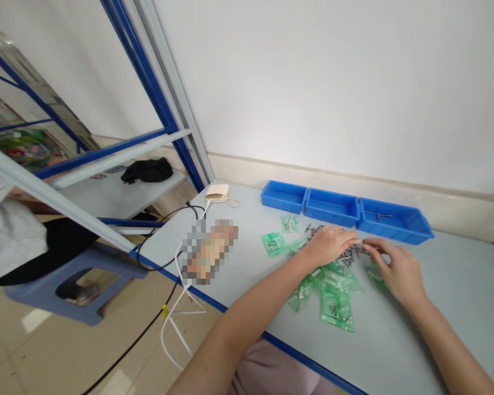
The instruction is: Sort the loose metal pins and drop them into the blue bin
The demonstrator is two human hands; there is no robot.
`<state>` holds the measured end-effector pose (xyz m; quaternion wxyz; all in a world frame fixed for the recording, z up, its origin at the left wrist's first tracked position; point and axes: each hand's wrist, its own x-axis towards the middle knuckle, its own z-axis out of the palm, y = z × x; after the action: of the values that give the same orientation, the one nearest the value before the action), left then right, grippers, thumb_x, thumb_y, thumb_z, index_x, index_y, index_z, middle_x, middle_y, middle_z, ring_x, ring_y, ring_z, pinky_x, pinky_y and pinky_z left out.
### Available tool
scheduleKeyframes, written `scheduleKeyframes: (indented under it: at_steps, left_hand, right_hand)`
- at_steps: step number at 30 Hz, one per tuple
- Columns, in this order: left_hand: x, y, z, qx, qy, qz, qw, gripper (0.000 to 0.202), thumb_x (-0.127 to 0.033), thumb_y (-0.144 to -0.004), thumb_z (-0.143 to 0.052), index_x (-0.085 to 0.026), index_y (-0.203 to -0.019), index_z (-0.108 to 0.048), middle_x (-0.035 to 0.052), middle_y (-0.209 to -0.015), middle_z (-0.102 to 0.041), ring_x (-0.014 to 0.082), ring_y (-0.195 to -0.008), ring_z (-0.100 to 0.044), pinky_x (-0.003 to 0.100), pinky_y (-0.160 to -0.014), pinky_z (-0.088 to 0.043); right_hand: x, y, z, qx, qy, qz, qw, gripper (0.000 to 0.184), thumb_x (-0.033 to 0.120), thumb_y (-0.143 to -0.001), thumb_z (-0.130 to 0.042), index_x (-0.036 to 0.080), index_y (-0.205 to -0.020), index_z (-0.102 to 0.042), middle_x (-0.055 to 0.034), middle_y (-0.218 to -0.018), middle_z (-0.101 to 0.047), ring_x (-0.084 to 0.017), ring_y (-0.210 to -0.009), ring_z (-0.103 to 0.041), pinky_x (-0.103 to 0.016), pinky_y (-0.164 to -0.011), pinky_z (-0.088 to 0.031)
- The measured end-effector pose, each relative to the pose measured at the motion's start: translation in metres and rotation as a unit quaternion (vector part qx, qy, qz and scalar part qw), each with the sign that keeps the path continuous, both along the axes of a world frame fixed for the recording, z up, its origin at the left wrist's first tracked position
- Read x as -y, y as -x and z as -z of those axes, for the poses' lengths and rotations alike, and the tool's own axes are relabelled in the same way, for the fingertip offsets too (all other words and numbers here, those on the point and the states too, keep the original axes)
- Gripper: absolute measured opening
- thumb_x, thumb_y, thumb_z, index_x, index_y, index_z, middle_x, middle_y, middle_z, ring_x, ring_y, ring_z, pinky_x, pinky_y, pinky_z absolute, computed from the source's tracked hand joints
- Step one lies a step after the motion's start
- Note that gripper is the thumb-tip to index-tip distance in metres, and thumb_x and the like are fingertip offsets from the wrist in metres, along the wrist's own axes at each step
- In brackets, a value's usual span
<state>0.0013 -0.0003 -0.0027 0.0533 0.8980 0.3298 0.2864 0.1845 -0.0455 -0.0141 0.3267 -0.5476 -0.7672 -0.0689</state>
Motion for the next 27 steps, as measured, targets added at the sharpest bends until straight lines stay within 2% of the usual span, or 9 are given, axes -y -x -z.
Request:
scheduleKeyframes:
  at_steps: [3, 8, 13, 18, 22, 24, 27]
  left_hand:
    - [-0.0006, 0.0000, 0.0003, -0.003, -0.008, -0.004, 1.000, 0.032, -0.033, -0.096, -0.036, -0.016, -0.093, -0.063, 0.0038, -0.084, -0.066, 0.0149, -0.085, -0.060, 0.025, -0.079, -0.042]
    - [-0.0015, -0.0011, 0.0017, -0.013, -0.024, 0.003, 1.000, 0.036, -0.036, -0.096, -0.035, -0.016, -0.087, -0.063, 0.0033, -0.079, -0.065, 0.0152, -0.082, -0.060, 0.025, -0.078, -0.043]
    - [0.0004, -0.0010, -0.0007, -0.018, -0.023, -0.003, 1.000, 0.037, -0.036, -0.097, -0.033, -0.016, -0.087, -0.062, 0.0035, -0.077, -0.065, 0.0153, -0.080, -0.060, 0.025, -0.077, -0.044]
    - [0.0017, -0.0005, -0.0017, -0.004, -0.001, -0.001, 1.000, 0.033, -0.038, -0.096, -0.036, -0.017, -0.095, -0.061, 0.0036, -0.083, -0.066, 0.0144, -0.085, -0.061, 0.024, -0.079, -0.043]
    - [0.0003, -0.0007, 0.0002, -0.008, 0.003, -0.003, 1.000, 0.032, -0.036, -0.096, -0.036, -0.016, -0.095, -0.061, 0.0037, -0.083, -0.066, 0.0149, -0.084, -0.061, 0.025, -0.080, -0.043]
    - [-0.0002, -0.0007, 0.0005, -0.011, 0.003, -0.005, 1.000, 0.032, -0.034, -0.096, -0.035, -0.016, -0.094, -0.061, 0.0037, -0.083, -0.066, 0.0152, -0.084, -0.061, 0.026, -0.079, -0.044]
    - [0.0001, -0.0004, 0.0001, -0.014, 0.003, -0.003, 1.000, 0.031, -0.034, -0.096, -0.036, -0.016, -0.092, -0.061, 0.0034, -0.082, -0.066, 0.0152, -0.083, -0.061, 0.026, -0.080, -0.044]
  right_hand:
    - [0.0004, 0.0005, 0.0003, 0.010, -0.019, -0.002, 1.000, 0.042, 0.052, -0.090, -0.039, 0.019, -0.098, -0.064, -0.0049, -0.080, -0.071, -0.018, -0.065, -0.062, -0.031, -0.066, -0.044]
    - [0.0004, -0.0012, 0.0001, 0.039, -0.059, -0.009, 0.997, 0.041, 0.047, -0.092, -0.036, 0.018, -0.087, -0.065, -0.0059, -0.080, -0.071, -0.017, -0.064, -0.061, -0.030, -0.066, -0.044]
    - [0.0004, 0.0001, -0.0005, 0.049, -0.062, -0.002, 0.997, 0.040, 0.046, -0.093, -0.036, 0.018, -0.094, -0.065, -0.0059, -0.082, -0.071, -0.017, -0.063, -0.061, -0.029, -0.065, -0.044]
    - [0.0001, -0.0002, 0.0003, 0.034, -0.032, -0.020, 0.999, 0.044, 0.047, -0.093, -0.032, 0.020, -0.086, -0.066, -0.0049, -0.077, -0.070, -0.018, -0.064, -0.062, -0.030, -0.065, -0.044]
    - [0.0014, 0.0019, -0.0016, 0.010, 0.010, -0.008, 1.000, 0.043, 0.050, -0.091, -0.034, 0.020, -0.096, -0.064, -0.0048, -0.074, -0.069, -0.019, -0.063, -0.061, -0.031, -0.063, -0.044]
    - [0.0021, 0.0029, -0.0022, 0.004, 0.008, -0.003, 1.000, 0.042, 0.052, -0.089, -0.038, 0.020, -0.098, -0.064, -0.0051, -0.075, -0.069, -0.019, -0.063, -0.061, -0.032, -0.064, -0.045]
    - [0.0024, 0.0021, -0.0015, 0.008, -0.005, -0.009, 1.000, 0.041, 0.051, -0.089, -0.038, 0.021, -0.092, -0.065, -0.0063, -0.082, -0.070, -0.020, -0.067, -0.062, -0.033, -0.068, -0.045]
